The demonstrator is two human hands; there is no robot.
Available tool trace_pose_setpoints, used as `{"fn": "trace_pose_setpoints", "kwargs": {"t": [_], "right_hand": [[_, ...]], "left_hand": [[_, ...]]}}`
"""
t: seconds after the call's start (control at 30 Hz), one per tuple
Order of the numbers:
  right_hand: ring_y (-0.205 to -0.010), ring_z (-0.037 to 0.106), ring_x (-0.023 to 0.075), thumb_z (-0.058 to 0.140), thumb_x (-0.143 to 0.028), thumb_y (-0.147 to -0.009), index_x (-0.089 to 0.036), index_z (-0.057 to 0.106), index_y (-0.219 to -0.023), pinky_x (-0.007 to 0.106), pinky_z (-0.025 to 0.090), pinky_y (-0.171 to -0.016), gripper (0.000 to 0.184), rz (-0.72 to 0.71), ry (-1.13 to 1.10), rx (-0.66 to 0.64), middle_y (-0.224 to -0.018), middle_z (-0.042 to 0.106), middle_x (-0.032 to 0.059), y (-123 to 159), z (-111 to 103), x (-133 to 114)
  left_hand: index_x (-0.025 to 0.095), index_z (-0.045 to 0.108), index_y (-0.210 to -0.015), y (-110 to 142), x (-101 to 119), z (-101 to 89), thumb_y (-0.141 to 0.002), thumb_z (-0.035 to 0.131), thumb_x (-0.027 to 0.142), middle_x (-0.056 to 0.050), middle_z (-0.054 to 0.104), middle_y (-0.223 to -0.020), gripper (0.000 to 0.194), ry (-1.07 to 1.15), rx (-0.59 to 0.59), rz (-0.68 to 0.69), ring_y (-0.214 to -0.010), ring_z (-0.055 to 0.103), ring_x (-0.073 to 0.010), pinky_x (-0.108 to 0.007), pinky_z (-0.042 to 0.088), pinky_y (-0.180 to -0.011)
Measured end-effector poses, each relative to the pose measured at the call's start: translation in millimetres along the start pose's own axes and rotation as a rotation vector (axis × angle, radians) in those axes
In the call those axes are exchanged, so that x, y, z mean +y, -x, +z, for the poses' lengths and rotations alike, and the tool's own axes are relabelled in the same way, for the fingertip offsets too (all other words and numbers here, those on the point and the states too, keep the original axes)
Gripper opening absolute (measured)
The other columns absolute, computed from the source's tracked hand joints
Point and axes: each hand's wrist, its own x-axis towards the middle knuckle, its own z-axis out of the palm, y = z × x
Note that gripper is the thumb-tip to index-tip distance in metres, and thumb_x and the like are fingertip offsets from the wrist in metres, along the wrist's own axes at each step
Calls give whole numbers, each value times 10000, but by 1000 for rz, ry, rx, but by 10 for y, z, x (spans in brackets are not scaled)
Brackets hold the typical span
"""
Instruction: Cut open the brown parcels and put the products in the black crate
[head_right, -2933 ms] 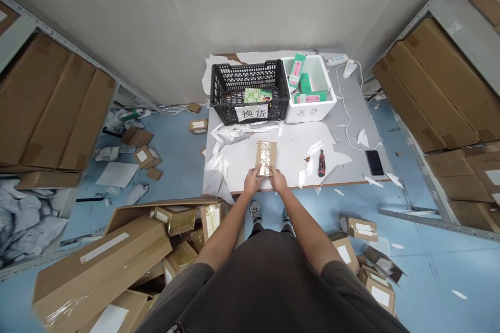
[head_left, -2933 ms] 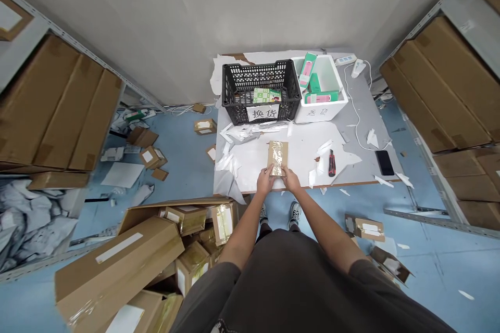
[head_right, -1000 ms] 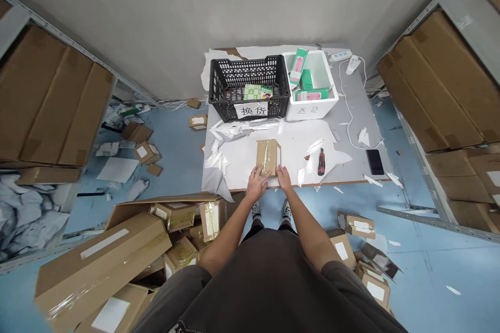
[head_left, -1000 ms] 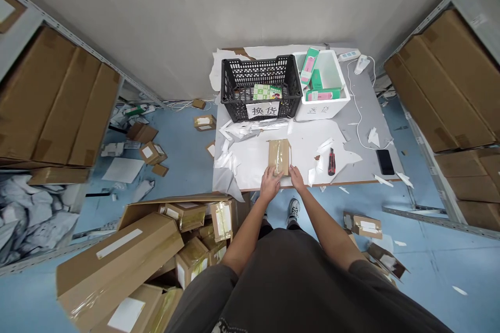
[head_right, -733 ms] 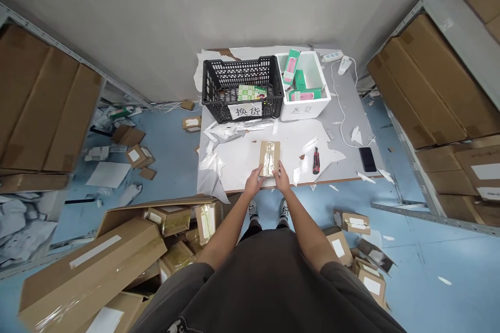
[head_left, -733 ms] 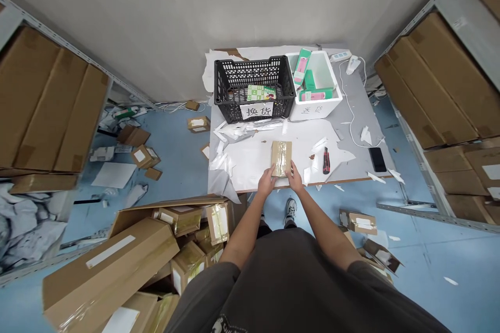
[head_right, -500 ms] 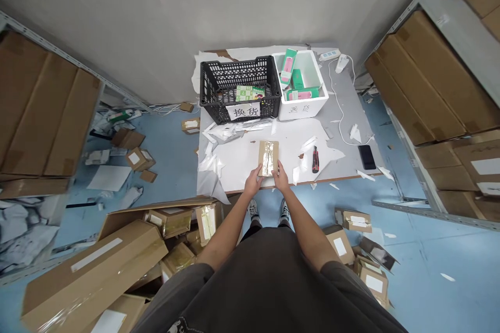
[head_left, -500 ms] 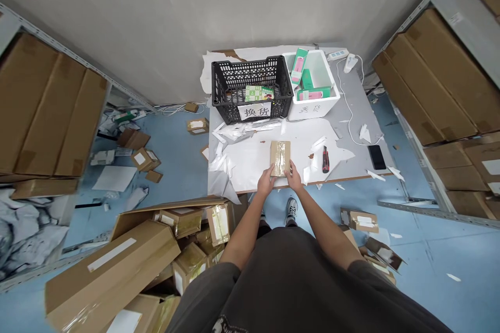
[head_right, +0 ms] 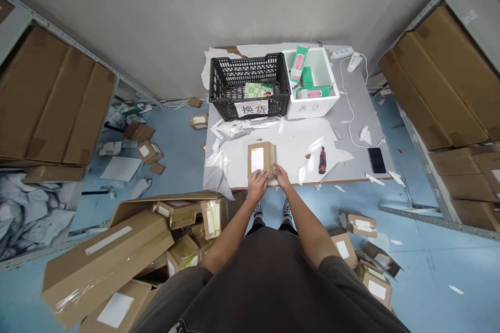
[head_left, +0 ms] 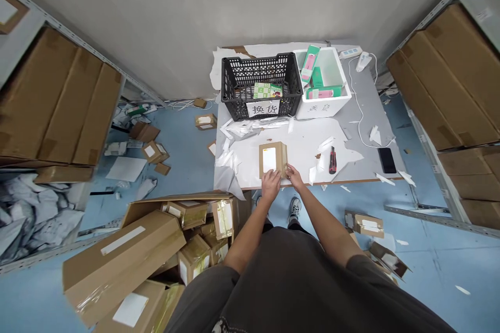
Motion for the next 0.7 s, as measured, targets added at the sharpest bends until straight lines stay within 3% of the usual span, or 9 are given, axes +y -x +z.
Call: {"fn": "trace_pose_setpoints", "kwargs": {"t": [0.13,0.2,0.33,0.43,0.7], "right_hand": [[-1357,603,303,525,-364,-879,-252,550,-1556,534,504,-1142,687,-152,202,172,-1562,582,124,36,-74,53],[-1412,564,305,565,-314,-852,-259,547,-1555,523,499,-1153,705,-226,294,110,-1623,511,123,105,-138,63],[-1556,411,306,653,-274,-829,-246,676,-1385,494,439,-1222,557,-356,518,-13,-1606,500,118,224,-217,83],[-1529,446,294,652,-260,-862,-263,681,-1344,495,438,-1224,483,-401,569,-1,-1560,531,113,230,-222,112],[-1444,533,289,634,-173,-835,-271,674,-1373,481,477,-1199,548,-412,614,10,-1481,562,104,195,-203,37]], "left_hand": [[309,546,-1583,-24,-136,-54,-968,639,219,-108,486,-1665,629,-69,35,-63,-1555,377,-379,-618,340,-1259],[285,477,-1633,-51,-228,-81,-964,675,274,-138,401,-1715,697,-83,27,-154,-1542,396,-390,-594,374,-1241],[305,396,-1679,-101,-350,-88,-997,645,279,-140,423,-1702,727,-27,-175,-211,-1463,524,-355,-511,468,-1178],[318,378,-1689,-109,-359,-63,-1020,610,242,-119,404,-1721,713,-4,-201,-239,-1471,536,-324,-447,476,-1178],[283,410,-1678,-117,-280,-95,-987,601,124,-78,464,-1693,735,43,-147,-262,-1530,488,-282,-404,471,-1203]]}}
